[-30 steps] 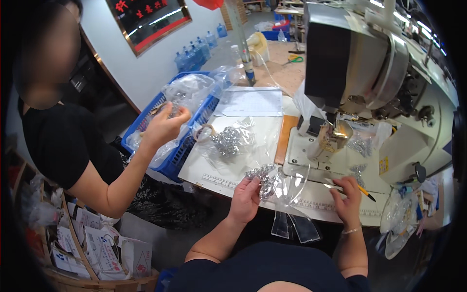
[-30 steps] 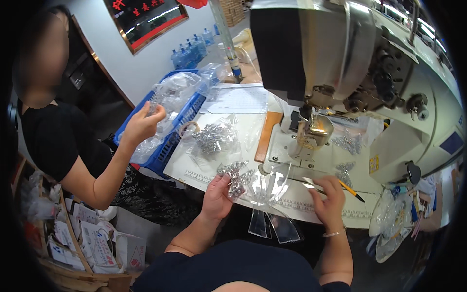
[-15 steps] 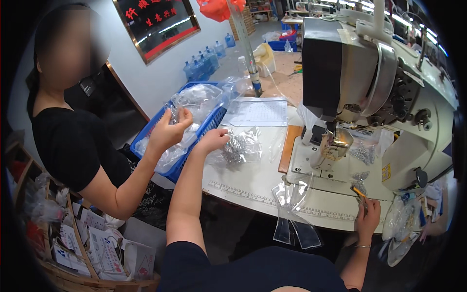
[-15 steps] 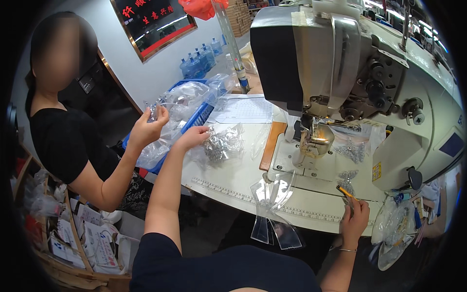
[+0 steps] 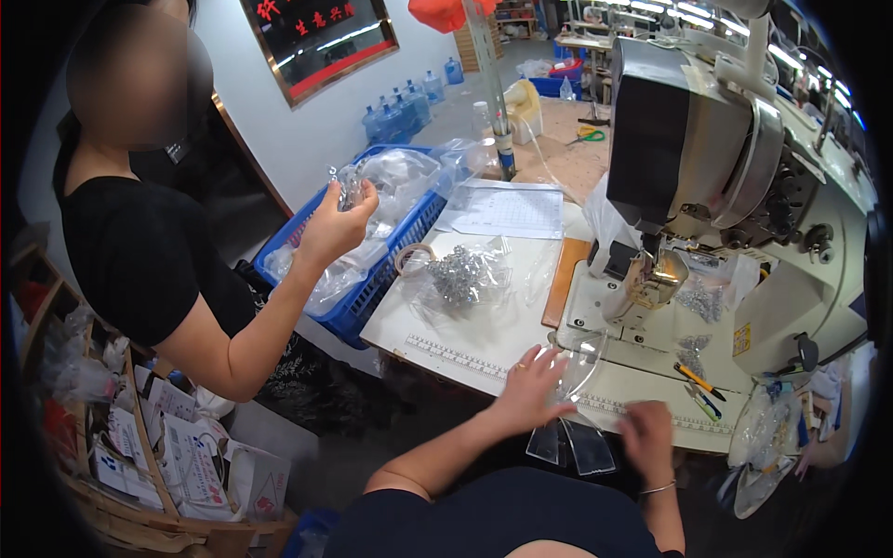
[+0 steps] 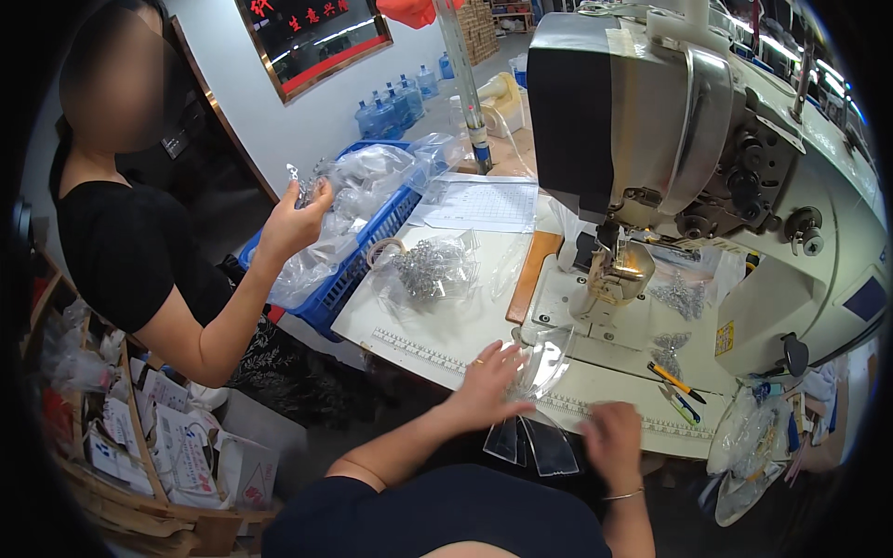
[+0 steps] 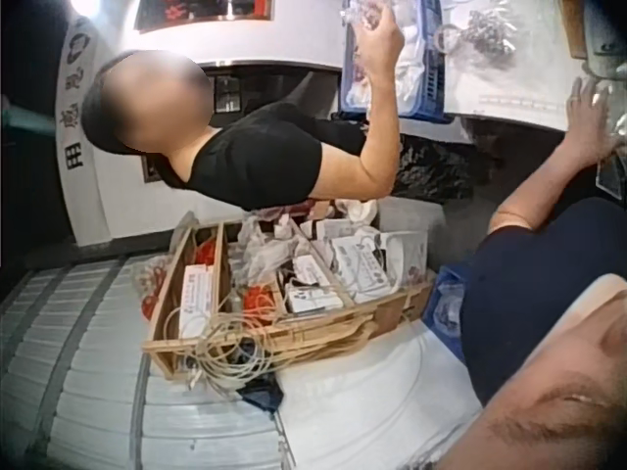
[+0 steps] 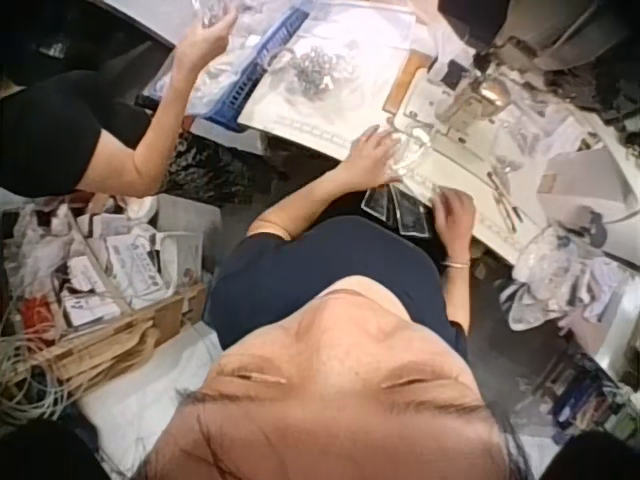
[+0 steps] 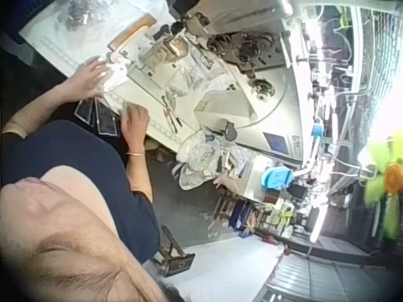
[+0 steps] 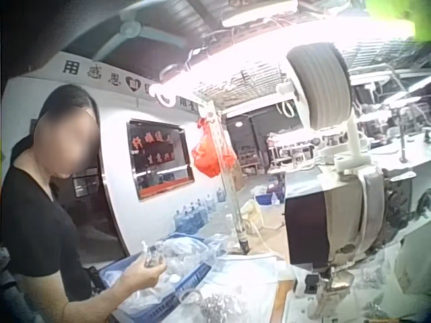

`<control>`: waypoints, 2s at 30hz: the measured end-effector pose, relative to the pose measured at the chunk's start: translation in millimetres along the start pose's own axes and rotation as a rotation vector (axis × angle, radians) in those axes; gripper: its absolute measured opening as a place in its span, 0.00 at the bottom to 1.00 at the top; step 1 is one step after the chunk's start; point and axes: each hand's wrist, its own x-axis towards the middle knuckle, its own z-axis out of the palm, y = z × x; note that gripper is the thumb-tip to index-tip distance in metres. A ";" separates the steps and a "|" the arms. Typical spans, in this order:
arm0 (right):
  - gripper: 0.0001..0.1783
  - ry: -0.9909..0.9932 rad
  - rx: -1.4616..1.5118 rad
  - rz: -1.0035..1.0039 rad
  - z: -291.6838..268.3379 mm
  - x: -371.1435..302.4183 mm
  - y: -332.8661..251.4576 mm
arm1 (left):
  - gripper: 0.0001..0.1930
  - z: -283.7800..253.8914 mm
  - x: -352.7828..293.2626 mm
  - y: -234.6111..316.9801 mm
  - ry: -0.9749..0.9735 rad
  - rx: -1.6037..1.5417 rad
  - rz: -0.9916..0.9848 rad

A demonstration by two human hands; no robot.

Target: The person repeatedly places small clear plastic bags containing silver decorations under a sewing machine needle, stitches them, and then removes them. A coworker is visible nearby, also handling similar items.

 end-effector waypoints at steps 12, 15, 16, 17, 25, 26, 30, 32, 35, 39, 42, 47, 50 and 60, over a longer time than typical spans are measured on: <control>0.15 -0.029 -0.111 -0.127 35.0 -2.5 -36.1 | 0.25 17.4 -18.8 -1.1 0.103 -0.069 0.053; 0.21 -0.037 -0.104 -0.145 32.0 0.6 -44.0 | 0.25 17.0 -18.7 -1.5 0.119 -0.087 0.047; 0.20 -0.040 -0.101 -0.147 31.9 1.3 -43.5 | 0.25 16.9 -18.5 -1.4 0.117 -0.088 0.047; 0.20 -0.044 -0.098 -0.149 31.7 2.1 -42.6 | 0.24 16.7 -18.1 -1.2 0.115 -0.089 0.048; 0.18 -0.052 -0.035 -0.079 32.2 4.2 -46.9 | 0.32 14.4 -9.0 -3.5 0.216 -0.200 -0.075; 0.17 -0.065 -0.028 -0.090 32.8 6.1 -46.0 | 0.32 11.3 -6.9 -8.6 0.180 -0.245 -0.085; 0.16 -0.076 -0.003 -0.101 33.9 10.6 -43.1 | 0.27 -3.4 -2.7 -26.5 0.207 -0.129 -0.118; 0.16 -0.112 0.011 -0.076 30.4 13.0 -46.5 | 0.28 -11.4 -5.3 -25.0 0.150 -0.159 -0.121; 0.16 -0.109 0.006 -0.086 27.6 12.0 -45.7 | 0.31 -5.6 -9.7 -15.7 0.166 -0.060 -0.040; 0.15 -0.158 0.031 -0.086 27.9 20.7 -31.0 | 0.33 -2.7 2.3 -10.4 0.138 -0.029 -0.050; 0.19 -0.140 -0.090 -0.152 26.4 64.8 -18.2 | 0.30 -1.3 4.3 -13.6 0.142 -0.092 -0.036; 0.24 -0.294 0.201 -0.446 54.0 132.5 -15.0 | 0.29 4.0 -2.5 -11.8 0.300 -0.174 0.103; 0.13 -0.510 0.278 -0.361 66.1 138.7 -23.6 | 0.36 12.3 -3.6 -19.0 0.411 -0.425 0.017; 0.02 0.409 1.093 -0.096 -17.5 77.7 -25.2 | 0.30 -9.5 -6.5 -32.4 -0.153 -0.121 0.308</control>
